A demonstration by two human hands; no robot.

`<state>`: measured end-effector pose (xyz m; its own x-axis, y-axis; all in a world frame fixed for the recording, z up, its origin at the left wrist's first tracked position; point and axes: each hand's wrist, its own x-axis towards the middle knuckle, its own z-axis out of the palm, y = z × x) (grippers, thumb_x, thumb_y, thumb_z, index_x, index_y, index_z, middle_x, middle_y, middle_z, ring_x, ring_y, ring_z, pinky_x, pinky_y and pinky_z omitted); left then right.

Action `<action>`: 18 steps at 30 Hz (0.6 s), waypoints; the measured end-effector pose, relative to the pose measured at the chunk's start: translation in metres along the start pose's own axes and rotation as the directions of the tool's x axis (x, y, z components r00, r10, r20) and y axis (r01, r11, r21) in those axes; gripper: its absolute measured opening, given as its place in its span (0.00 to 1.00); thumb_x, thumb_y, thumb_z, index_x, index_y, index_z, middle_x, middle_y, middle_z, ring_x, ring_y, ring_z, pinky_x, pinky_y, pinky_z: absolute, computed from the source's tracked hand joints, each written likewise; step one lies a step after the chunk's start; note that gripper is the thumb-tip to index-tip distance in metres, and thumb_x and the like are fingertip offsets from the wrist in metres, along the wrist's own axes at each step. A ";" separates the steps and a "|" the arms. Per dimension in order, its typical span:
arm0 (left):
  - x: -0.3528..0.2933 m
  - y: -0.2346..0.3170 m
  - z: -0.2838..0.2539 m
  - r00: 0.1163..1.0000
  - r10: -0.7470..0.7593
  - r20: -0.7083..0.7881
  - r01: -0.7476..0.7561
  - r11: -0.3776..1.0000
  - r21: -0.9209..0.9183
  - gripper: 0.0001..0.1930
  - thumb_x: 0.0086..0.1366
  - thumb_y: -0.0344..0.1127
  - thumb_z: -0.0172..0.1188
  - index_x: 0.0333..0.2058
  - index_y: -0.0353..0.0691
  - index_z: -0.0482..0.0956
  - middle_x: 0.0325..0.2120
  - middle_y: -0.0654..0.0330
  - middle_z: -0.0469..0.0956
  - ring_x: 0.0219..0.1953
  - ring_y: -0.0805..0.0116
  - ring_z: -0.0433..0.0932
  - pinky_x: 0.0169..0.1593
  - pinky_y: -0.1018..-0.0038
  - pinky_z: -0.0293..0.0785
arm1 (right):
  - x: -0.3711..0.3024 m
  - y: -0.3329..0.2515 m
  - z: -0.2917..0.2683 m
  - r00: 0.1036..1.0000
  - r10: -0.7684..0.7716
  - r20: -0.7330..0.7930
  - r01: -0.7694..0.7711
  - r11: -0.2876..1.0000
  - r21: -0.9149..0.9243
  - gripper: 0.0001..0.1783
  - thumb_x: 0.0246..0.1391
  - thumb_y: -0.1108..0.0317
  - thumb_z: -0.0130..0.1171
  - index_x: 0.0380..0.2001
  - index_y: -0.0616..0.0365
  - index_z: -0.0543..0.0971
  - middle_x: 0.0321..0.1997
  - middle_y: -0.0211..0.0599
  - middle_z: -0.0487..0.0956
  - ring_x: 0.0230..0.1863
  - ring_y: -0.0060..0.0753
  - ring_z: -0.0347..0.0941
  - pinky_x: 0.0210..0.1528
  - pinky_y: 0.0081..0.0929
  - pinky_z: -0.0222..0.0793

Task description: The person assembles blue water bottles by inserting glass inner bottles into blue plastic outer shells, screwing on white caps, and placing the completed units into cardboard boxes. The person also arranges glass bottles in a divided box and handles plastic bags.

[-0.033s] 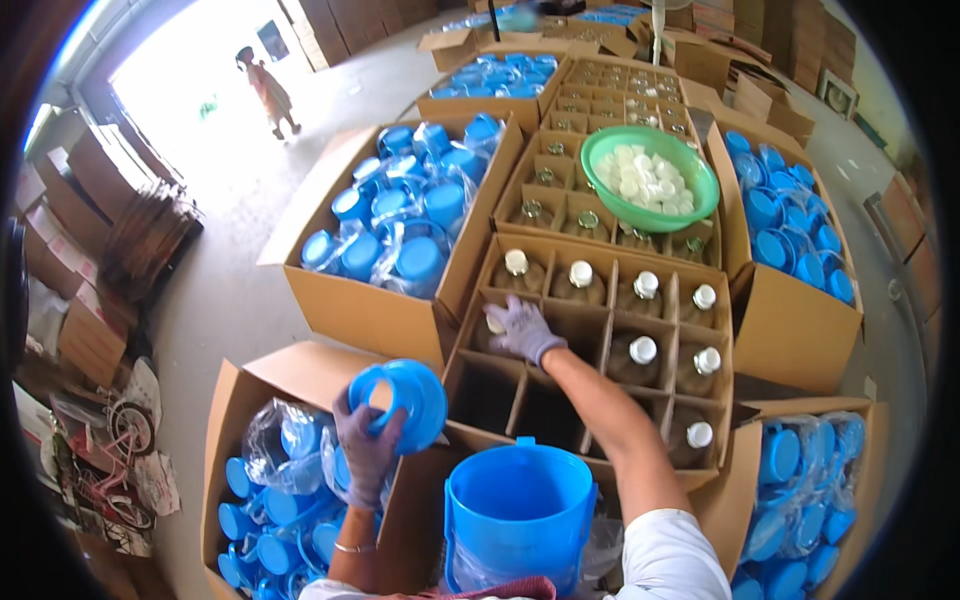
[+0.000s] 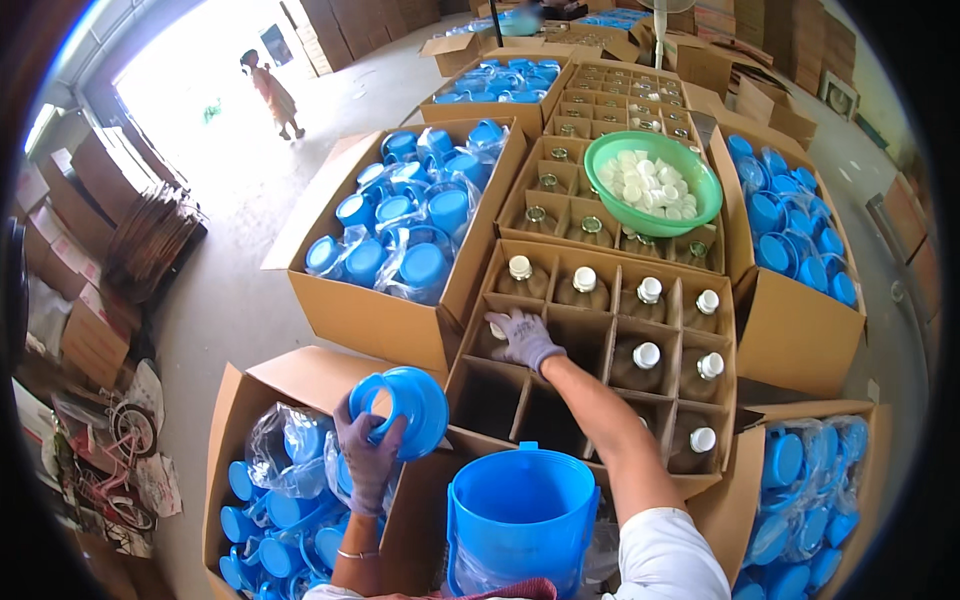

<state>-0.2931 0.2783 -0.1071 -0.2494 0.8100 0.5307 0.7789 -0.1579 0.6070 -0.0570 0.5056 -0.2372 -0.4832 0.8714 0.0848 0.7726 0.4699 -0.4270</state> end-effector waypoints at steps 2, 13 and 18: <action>-0.004 -0.003 -0.005 0.997 -0.074 -0.021 0.073 0.997 -0.027 0.15 0.49 0.38 0.72 0.24 0.36 0.76 0.50 0.40 0.70 0.51 0.43 0.71 0.54 0.58 0.68 | 0.001 -0.002 0.013 0.997 0.081 0.006 -0.080 0.992 -0.097 0.39 0.42 0.54 0.70 0.60 0.37 0.67 0.52 0.41 0.74 0.57 0.46 0.70 0.62 0.46 0.57; -0.008 -0.029 -0.027 0.868 -0.496 0.015 0.427 0.731 -0.532 0.11 0.67 0.38 0.58 0.39 0.34 0.76 0.43 0.61 0.75 0.38 0.75 0.71 0.43 0.79 0.68 | -0.034 -0.062 -0.167 0.727 -0.202 -0.656 0.291 0.956 0.027 0.33 0.44 0.55 0.72 0.55 0.47 0.73 0.37 0.39 0.73 0.42 0.44 0.70 0.49 0.41 0.65; -0.006 0.000 -0.014 0.884 -0.467 0.006 0.320 0.597 -0.736 0.22 0.69 0.44 0.55 0.53 0.32 0.70 0.44 0.58 0.76 0.45 0.72 0.72 0.52 0.73 0.70 | -0.072 -0.085 -0.255 0.616 -0.244 -0.749 0.387 0.922 0.018 0.30 0.50 0.49 0.68 0.53 0.47 0.72 0.39 0.35 0.75 0.38 0.35 0.72 0.45 0.38 0.70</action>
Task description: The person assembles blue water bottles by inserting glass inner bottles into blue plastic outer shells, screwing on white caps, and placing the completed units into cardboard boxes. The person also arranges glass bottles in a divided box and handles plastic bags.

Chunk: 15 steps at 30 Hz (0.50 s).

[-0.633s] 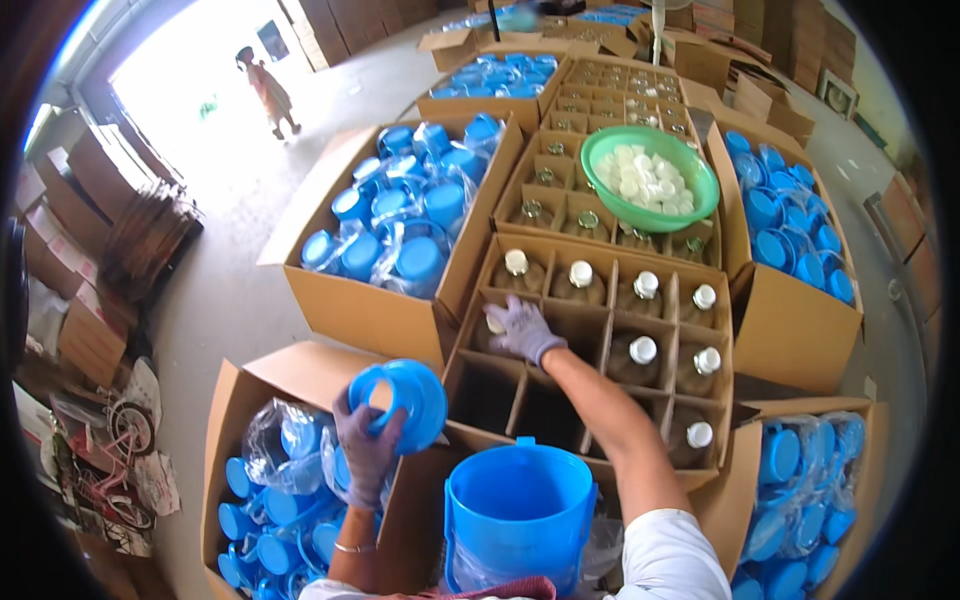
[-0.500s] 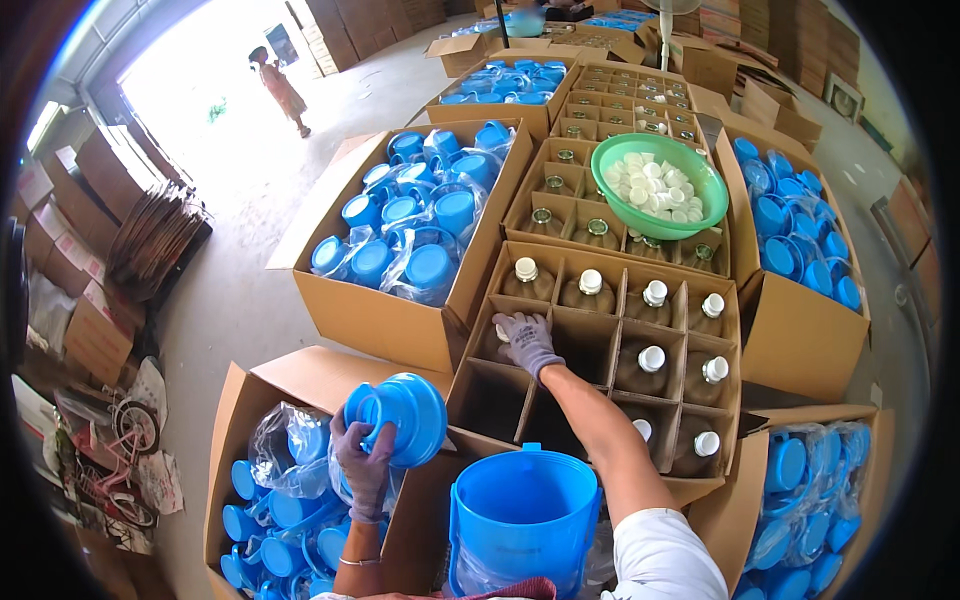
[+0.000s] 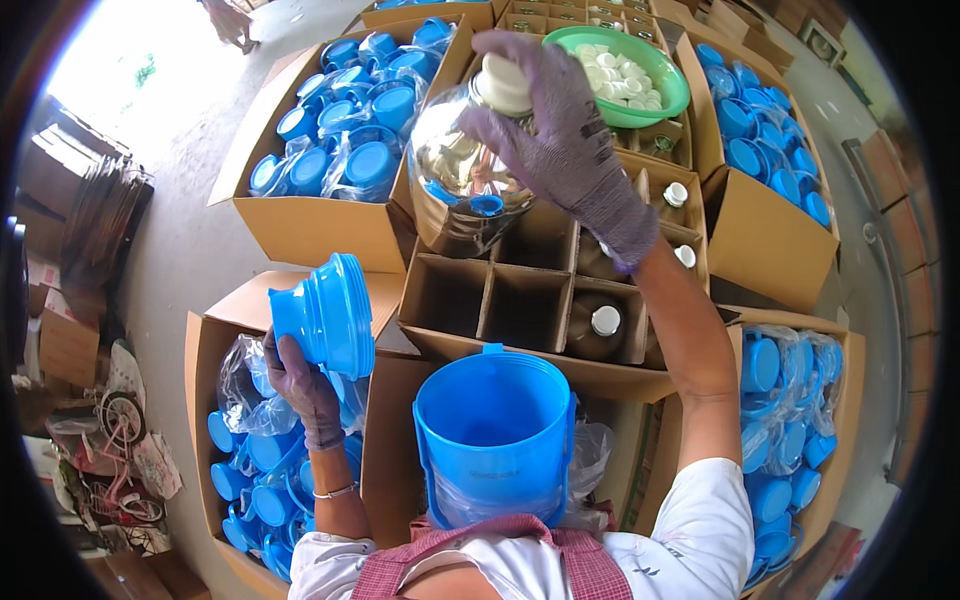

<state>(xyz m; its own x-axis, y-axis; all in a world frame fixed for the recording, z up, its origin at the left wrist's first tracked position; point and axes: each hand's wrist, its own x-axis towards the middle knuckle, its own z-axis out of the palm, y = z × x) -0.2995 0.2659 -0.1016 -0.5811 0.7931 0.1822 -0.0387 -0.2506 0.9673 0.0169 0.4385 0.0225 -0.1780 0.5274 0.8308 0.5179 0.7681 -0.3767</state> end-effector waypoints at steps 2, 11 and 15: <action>0.001 0.001 0.010 1.000 0.007 0.001 -0.007 1.000 -0.002 0.24 0.69 0.46 0.55 0.55 0.33 0.69 0.46 0.56 0.75 0.47 0.70 0.72 0.54 0.71 0.70 | 0.008 -0.002 -0.015 0.996 -0.084 0.010 0.085 0.992 -0.097 0.30 0.51 0.52 0.67 0.55 0.49 0.71 0.43 0.37 0.74 0.41 0.33 0.72 0.46 0.34 0.72; 0.027 0.031 0.072 0.983 0.118 0.137 -0.109 0.991 -0.073 0.32 0.68 0.54 0.54 0.61 0.36 0.64 0.56 0.53 0.68 0.56 0.62 0.70 0.58 0.64 0.69 | -0.033 -0.005 0.009 1.000 0.008 -0.001 -0.008 0.997 -0.080 0.49 0.44 0.52 0.70 0.65 0.59 0.60 0.53 0.48 0.71 0.51 0.48 0.69 0.58 0.45 0.63; 0.056 0.058 0.127 0.942 0.223 0.250 -0.156 0.952 -0.262 0.39 0.67 0.59 0.54 0.66 0.39 0.57 0.61 0.52 0.62 0.61 0.57 0.66 0.61 0.59 0.68 | -0.048 -0.005 0.018 0.969 0.247 0.002 -0.241 0.946 0.218 0.49 0.47 0.54 0.68 0.67 0.61 0.57 0.58 0.51 0.69 0.55 0.46 0.70 0.59 0.44 0.64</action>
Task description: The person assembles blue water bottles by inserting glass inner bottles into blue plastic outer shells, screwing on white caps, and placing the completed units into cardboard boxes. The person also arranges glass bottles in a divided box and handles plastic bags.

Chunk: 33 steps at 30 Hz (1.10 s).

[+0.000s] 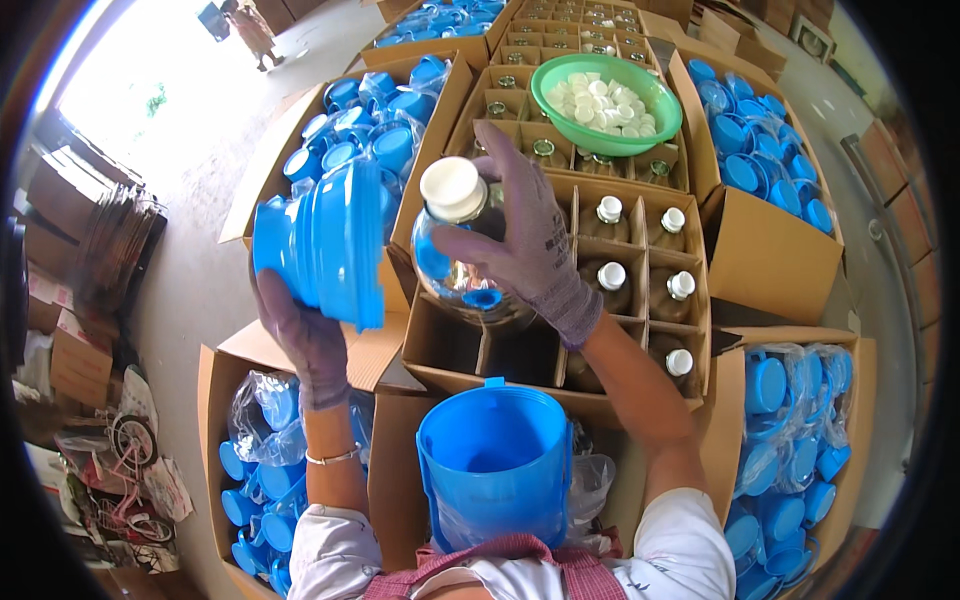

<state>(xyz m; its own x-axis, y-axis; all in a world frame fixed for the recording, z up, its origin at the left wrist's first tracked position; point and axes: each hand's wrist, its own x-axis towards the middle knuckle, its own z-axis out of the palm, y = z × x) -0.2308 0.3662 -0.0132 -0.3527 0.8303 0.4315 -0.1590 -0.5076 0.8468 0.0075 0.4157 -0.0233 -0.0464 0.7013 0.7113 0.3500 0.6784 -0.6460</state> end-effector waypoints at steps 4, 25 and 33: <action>0.017 0.009 0.055 0.998 0.052 0.035 -0.054 0.997 0.063 0.40 0.62 0.55 0.61 0.66 0.40 0.58 0.62 0.49 0.62 0.62 0.53 0.64 0.61 0.58 0.67 | -0.013 0.001 0.006 0.986 0.127 -0.107 -0.084 0.938 0.335 0.34 0.63 0.58 0.52 0.67 0.63 0.57 0.59 0.50 0.69 0.62 0.35 0.65 0.62 0.36 0.65; 0.027 -0.012 0.080 0.910 0.072 0.408 -0.232 0.904 0.359 0.44 0.49 0.41 0.74 0.62 0.34 0.63 0.53 0.48 0.70 0.55 0.55 0.73 0.57 0.63 0.72 | -0.058 0.054 0.031 0.764 0.632 -0.126 -0.445 0.659 0.607 0.28 0.72 0.51 0.37 0.54 0.65 0.73 0.49 0.37 0.78 0.49 0.24 0.72 0.55 0.23 0.67; 0.039 -0.028 0.073 0.811 0.169 0.560 -0.390 0.870 0.301 0.48 0.50 0.49 0.73 0.66 0.40 0.58 0.56 0.48 0.70 0.56 0.53 0.73 0.58 0.61 0.73 | -0.057 0.084 0.025 0.750 0.656 -0.091 -0.430 0.586 0.687 0.24 0.71 0.51 0.41 0.46 0.60 0.77 0.39 0.31 0.79 0.44 0.22 0.74 0.52 0.23 0.69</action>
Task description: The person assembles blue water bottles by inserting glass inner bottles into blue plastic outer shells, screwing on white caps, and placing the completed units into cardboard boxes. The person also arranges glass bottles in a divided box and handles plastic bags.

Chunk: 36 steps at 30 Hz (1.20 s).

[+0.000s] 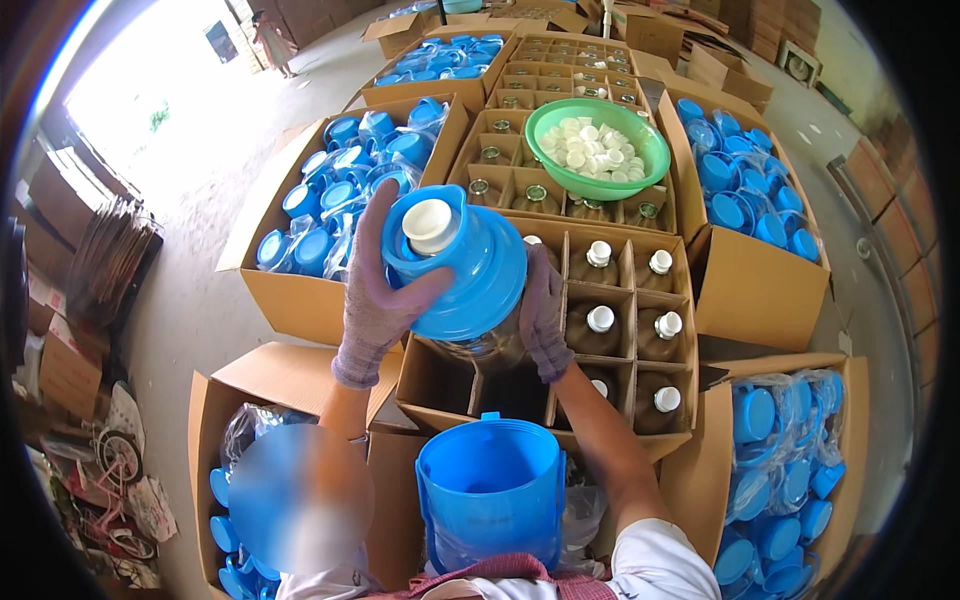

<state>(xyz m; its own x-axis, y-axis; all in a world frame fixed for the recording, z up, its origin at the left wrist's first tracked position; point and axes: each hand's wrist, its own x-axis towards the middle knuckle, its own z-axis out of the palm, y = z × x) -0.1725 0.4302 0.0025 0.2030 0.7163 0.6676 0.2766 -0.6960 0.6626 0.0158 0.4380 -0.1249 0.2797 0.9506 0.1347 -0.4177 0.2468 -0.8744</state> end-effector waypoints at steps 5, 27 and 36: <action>-0.003 0.011 0.016 0.985 -0.043 -0.165 0.100 0.929 0.355 0.49 0.48 0.47 0.74 0.65 0.37 0.58 0.54 0.46 0.70 0.55 0.52 0.73 0.56 0.59 0.72 | -0.002 -0.001 0.008 0.992 -0.121 0.028 0.123 0.986 -0.116 0.25 0.72 0.54 0.35 0.47 0.63 0.76 0.47 0.36 0.77 0.50 0.27 0.71 0.58 0.27 0.64; -0.022 -0.002 -0.007 0.978 0.043 -0.204 -0.038 0.999 0.030 0.28 0.74 0.41 0.43 0.67 0.33 0.50 0.57 0.47 0.66 0.59 0.57 0.68 0.62 0.62 0.64 | 0.009 -0.113 0.071 0.684 -0.502 0.529 0.718 0.591 -0.368 0.26 0.66 0.66 0.47 0.64 0.63 0.60 0.60 0.45 0.69 0.62 0.37 0.66 0.65 0.31 0.61; 0.015 0.047 -0.041 0.751 -0.635 0.182 0.569 0.483 -0.666 0.31 0.70 0.60 0.43 0.59 0.40 0.66 0.51 0.51 0.76 0.51 0.59 0.79 0.56 0.61 0.75 | -0.017 -0.169 0.058 0.523 -0.429 0.736 0.852 0.289 -0.437 0.32 0.60 0.75 0.52 0.66 0.64 0.57 0.61 0.52 0.69 0.62 0.41 0.67 0.64 0.32 0.63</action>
<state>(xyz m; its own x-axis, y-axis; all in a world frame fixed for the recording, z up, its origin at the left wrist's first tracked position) -0.1947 0.4056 0.0575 0.1475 0.9889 0.0192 -0.3763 0.0382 0.9257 0.0317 0.3913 0.0478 -0.3111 0.5303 0.7887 0.4955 0.7986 -0.3415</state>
